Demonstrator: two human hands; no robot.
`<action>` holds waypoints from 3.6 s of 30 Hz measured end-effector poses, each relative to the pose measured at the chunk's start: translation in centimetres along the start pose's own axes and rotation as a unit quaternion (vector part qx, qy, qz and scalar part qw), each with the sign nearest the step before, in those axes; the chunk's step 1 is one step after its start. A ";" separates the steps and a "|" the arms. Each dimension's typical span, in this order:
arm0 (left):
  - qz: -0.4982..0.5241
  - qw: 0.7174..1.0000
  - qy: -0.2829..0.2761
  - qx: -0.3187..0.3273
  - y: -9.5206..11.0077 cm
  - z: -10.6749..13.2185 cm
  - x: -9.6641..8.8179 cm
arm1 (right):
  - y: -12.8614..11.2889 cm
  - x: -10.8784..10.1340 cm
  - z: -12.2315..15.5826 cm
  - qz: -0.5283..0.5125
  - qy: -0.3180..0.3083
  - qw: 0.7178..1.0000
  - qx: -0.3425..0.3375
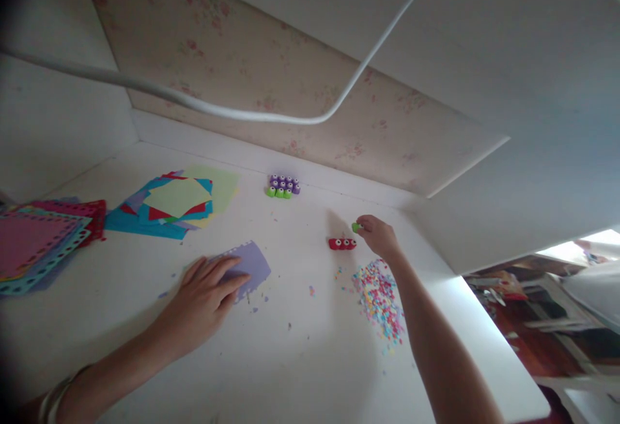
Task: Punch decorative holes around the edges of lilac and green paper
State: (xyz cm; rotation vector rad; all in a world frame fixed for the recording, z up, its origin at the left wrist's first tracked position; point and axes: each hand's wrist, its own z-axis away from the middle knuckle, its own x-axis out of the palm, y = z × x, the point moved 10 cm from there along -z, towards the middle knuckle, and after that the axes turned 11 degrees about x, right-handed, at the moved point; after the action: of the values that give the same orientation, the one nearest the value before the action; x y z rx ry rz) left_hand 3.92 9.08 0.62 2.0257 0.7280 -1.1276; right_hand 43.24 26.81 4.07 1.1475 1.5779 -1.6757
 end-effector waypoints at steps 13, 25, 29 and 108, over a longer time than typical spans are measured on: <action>-0.002 1.000 -0.025 0.001 -0.2 -0.1 0.4 | 0.8 2.7 -0.8 0.119 -0.027 0.992 -0.004; 0.023 0.999 -0.008 -0.021 -0.4 -0.1 0.0 | -7.5 3.7 0.0 0.107 -0.019 0.991 -0.076; 0.031 0.999 0.001 -0.037 -0.8 -0.2 -0.6 | -15.0 9.8 1.5 0.094 -0.061 0.980 -0.167; 0.364 0.903 0.006 -0.227 -6.1 -0.3 0.3 | -15.6 10.7 22.9 -0.219 -0.023 0.959 -0.179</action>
State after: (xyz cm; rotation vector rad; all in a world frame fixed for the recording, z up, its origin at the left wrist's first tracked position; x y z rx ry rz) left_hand -0.27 13.02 -1.32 1.6624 0.1589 -0.4484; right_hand 20.08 8.35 1.16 0.5982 2.1097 -1.5623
